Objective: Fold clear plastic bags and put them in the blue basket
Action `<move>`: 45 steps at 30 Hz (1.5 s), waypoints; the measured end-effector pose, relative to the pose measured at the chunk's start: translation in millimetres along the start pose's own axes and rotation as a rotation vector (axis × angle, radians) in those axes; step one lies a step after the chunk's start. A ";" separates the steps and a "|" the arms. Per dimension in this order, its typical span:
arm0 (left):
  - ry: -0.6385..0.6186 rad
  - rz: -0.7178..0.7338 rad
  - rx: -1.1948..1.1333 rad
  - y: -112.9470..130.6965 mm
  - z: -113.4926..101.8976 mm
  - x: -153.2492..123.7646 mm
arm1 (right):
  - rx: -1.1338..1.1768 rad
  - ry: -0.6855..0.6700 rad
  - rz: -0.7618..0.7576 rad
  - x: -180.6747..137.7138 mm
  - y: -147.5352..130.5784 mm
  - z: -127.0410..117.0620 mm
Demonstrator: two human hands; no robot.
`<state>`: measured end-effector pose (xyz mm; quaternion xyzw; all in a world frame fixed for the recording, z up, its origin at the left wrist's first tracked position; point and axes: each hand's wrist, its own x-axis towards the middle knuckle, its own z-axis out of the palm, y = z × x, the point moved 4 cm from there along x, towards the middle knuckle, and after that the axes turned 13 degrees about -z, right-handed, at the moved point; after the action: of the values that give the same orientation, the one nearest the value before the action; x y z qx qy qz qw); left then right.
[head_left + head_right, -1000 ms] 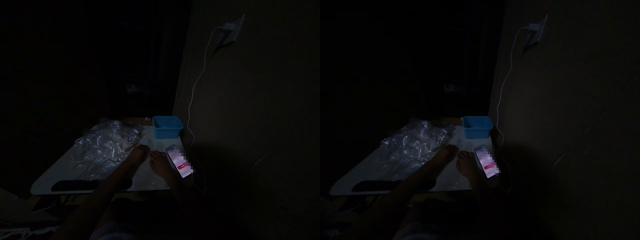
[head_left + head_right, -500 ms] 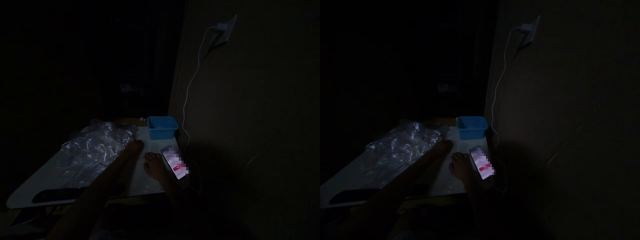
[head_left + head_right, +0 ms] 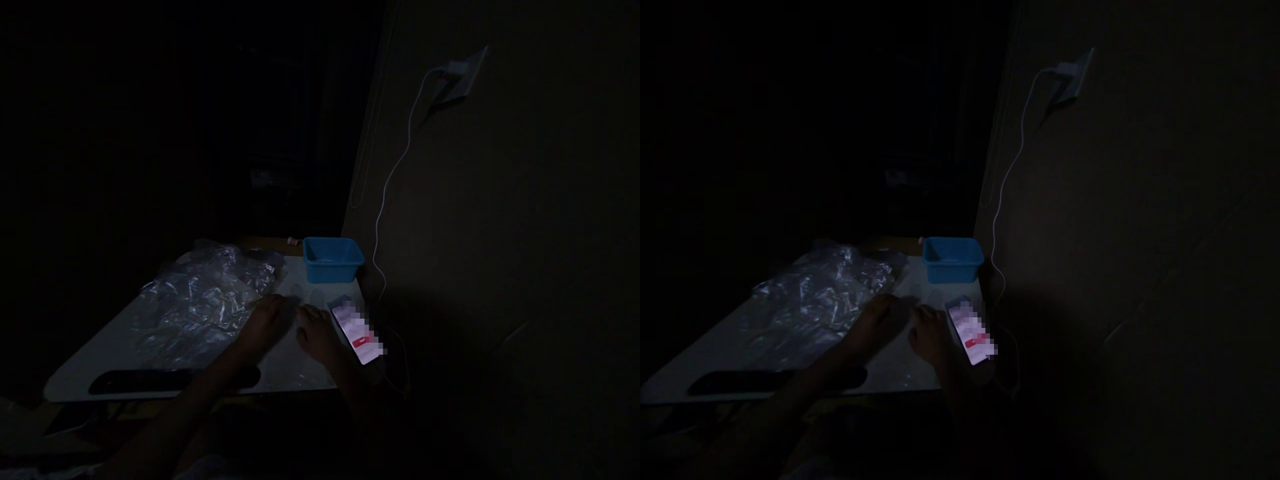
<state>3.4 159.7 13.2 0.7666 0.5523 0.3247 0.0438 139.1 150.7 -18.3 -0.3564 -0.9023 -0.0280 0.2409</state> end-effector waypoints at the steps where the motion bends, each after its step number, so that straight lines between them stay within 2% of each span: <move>1: -0.009 0.011 -0.028 -1.6 -5.2 -14.9 | 0.008 0.007 -0.003 -0.3 0.9 0.9; 5: -0.116 -0.016 -0.054 -10.7 -21.0 -63.0 | 0.059 0.043 -0.017 -1.1 4.6 3.4; 10: -0.207 0.002 -0.015 -8.8 -32.3 -94.7 | 0.172 0.116 -0.015 -2.4 10.3 3.0; 16: -0.245 0.195 0.152 5.4 -18.4 -116.8 | 0.452 0.172 0.119 2.5 29.4 8.8; 20: -0.212 0.209 0.288 8.0 -0.5 -120.2 | 0.514 0.189 0.176 11.3 42.7 5.6; 25: -0.129 0.218 0.298 10.2 5.8 -122.8 | 0.466 0.203 0.172 -7.6 41.6 -24.3; 30: -0.089 0.231 0.193 12.8 -0.4 -124.5 | 0.222 0.006 -0.080 -61.6 3.0 -51.7; 35: -0.036 0.176 0.098 9.5 -2.8 -118.6 | 0.120 -0.081 -0.246 -97.2 -30.8 -56.1; 38: -0.020 0.137 0.065 9.7 -4.3 -114.4 | 0.101 -0.046 -0.224 -99.4 -35.3 -49.5; 45: -0.030 0.018 -0.029 16.0 -15.1 -108.7 | 0.161 0.125 -0.130 -92.0 -32.6 -38.1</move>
<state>-11.2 54.0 -17.0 0.7756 0.5398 0.3216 0.0602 191.4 60.1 -22.5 -0.2743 -0.9060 0.0065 0.3222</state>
